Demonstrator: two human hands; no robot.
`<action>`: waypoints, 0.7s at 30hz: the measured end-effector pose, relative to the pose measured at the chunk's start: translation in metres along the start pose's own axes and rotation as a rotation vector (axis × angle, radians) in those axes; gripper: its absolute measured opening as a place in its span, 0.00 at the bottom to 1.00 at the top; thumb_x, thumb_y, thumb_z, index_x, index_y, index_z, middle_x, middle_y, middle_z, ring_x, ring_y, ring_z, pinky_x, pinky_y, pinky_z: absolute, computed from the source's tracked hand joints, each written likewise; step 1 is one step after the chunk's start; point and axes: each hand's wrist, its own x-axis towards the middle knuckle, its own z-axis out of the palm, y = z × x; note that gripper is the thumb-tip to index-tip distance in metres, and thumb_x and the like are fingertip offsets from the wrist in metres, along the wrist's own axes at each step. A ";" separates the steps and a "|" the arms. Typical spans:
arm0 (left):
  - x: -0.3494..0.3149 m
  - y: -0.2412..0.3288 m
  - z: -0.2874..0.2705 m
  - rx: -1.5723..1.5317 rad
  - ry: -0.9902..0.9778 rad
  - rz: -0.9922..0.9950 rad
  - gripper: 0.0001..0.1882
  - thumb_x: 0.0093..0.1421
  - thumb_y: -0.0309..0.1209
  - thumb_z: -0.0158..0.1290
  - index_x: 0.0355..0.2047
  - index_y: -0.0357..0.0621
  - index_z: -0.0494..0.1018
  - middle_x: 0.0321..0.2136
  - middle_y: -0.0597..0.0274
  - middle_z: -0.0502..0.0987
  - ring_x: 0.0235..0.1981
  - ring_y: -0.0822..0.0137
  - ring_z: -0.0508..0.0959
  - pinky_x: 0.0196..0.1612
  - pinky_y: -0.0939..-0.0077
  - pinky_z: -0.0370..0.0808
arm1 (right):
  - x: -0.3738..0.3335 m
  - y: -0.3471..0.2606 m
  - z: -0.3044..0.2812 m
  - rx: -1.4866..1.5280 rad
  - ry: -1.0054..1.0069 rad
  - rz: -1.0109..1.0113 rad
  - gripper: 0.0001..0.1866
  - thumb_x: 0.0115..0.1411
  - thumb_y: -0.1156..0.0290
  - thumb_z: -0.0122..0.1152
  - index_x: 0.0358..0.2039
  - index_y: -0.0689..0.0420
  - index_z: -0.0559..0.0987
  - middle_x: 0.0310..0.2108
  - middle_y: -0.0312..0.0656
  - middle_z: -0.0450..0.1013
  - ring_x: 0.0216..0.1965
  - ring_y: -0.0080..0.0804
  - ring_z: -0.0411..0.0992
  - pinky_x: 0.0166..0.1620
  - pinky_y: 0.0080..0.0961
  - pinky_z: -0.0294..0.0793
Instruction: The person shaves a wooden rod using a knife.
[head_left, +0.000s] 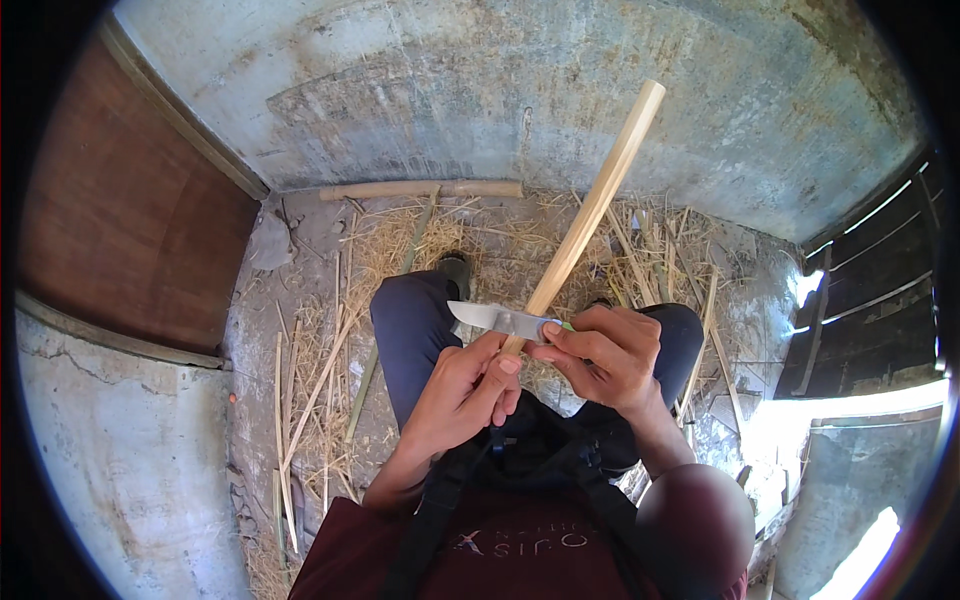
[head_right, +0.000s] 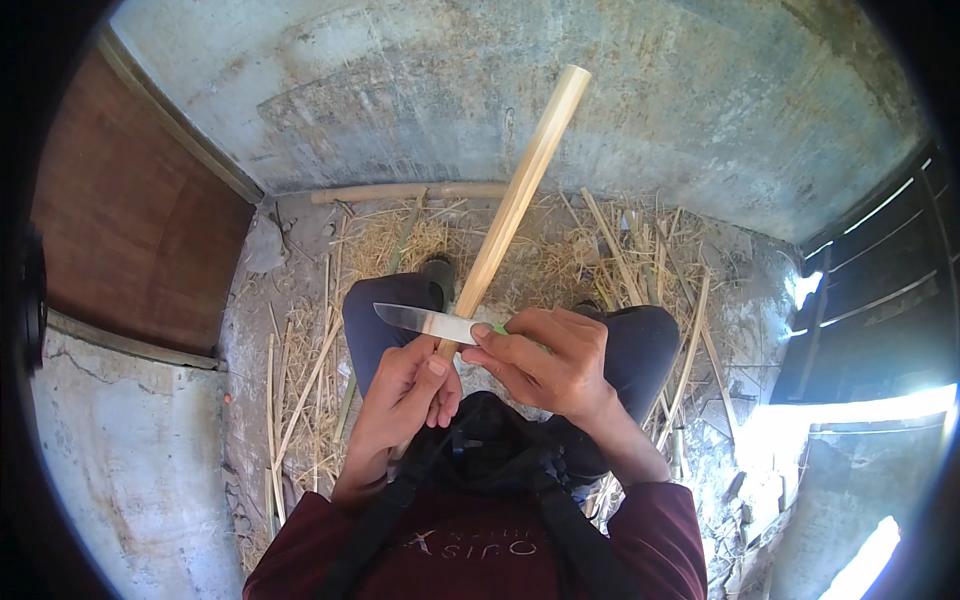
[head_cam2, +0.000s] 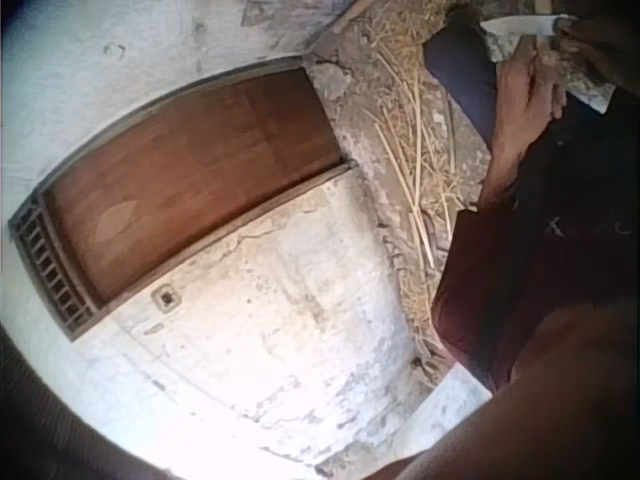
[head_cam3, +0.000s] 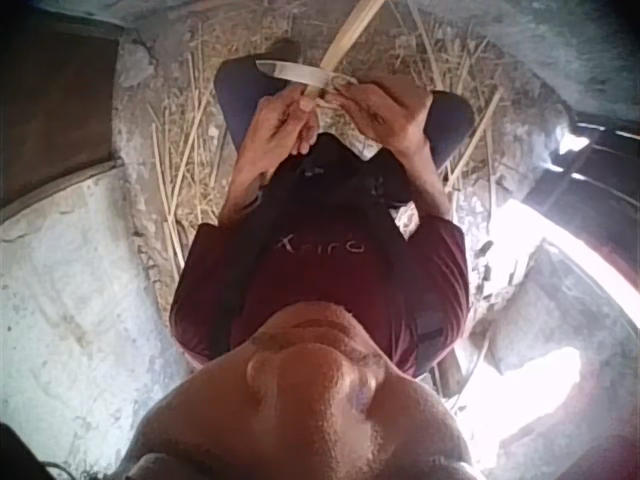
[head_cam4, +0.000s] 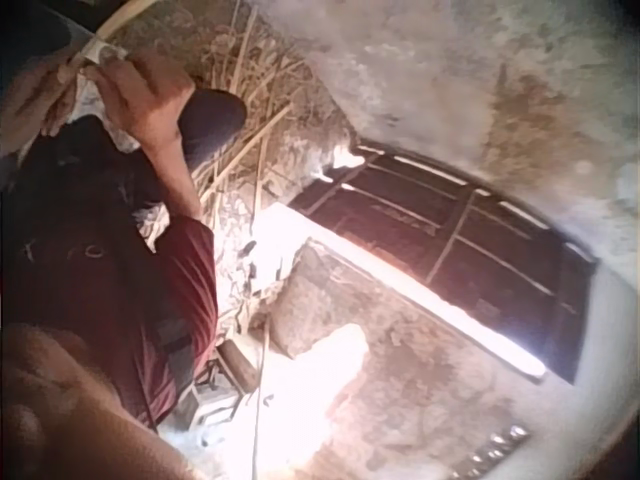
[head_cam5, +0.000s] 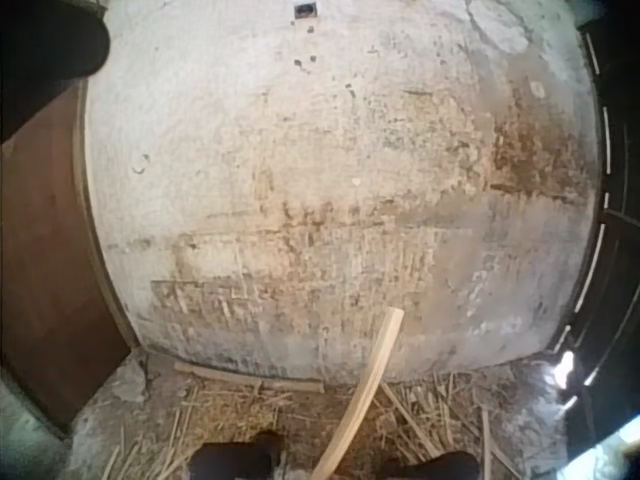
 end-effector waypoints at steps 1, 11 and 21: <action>0.001 -0.005 -0.002 0.008 -0.007 -0.002 0.18 0.82 0.39 0.46 0.43 0.36 0.76 0.19 0.65 0.77 0.15 0.76 0.76 0.20 0.76 0.69 | 0.000 0.000 0.001 0.002 -0.001 -0.005 0.17 0.50 0.64 0.87 0.38 0.50 0.89 0.23 0.32 0.75 0.18 0.29 0.72 0.21 0.27 0.67; 0.007 -0.019 -0.002 0.074 -0.004 0.112 0.26 0.84 0.42 0.42 0.38 0.33 0.79 0.19 0.64 0.76 0.16 0.80 0.67 0.20 0.81 0.64 | -0.004 -0.004 -0.001 -0.010 -0.059 -0.034 0.18 0.49 0.62 0.86 0.39 0.51 0.89 0.22 0.31 0.74 0.18 0.27 0.70 0.21 0.25 0.65; 0.007 -0.011 0.005 0.068 0.003 0.053 0.24 0.83 0.41 0.44 0.41 0.32 0.78 0.20 0.65 0.74 0.19 0.78 0.66 0.25 0.78 0.64 | -0.005 -0.005 0.000 -0.091 -0.035 -0.082 0.17 0.48 0.57 0.87 0.35 0.49 0.89 0.22 0.30 0.74 0.15 0.25 0.66 0.20 0.24 0.60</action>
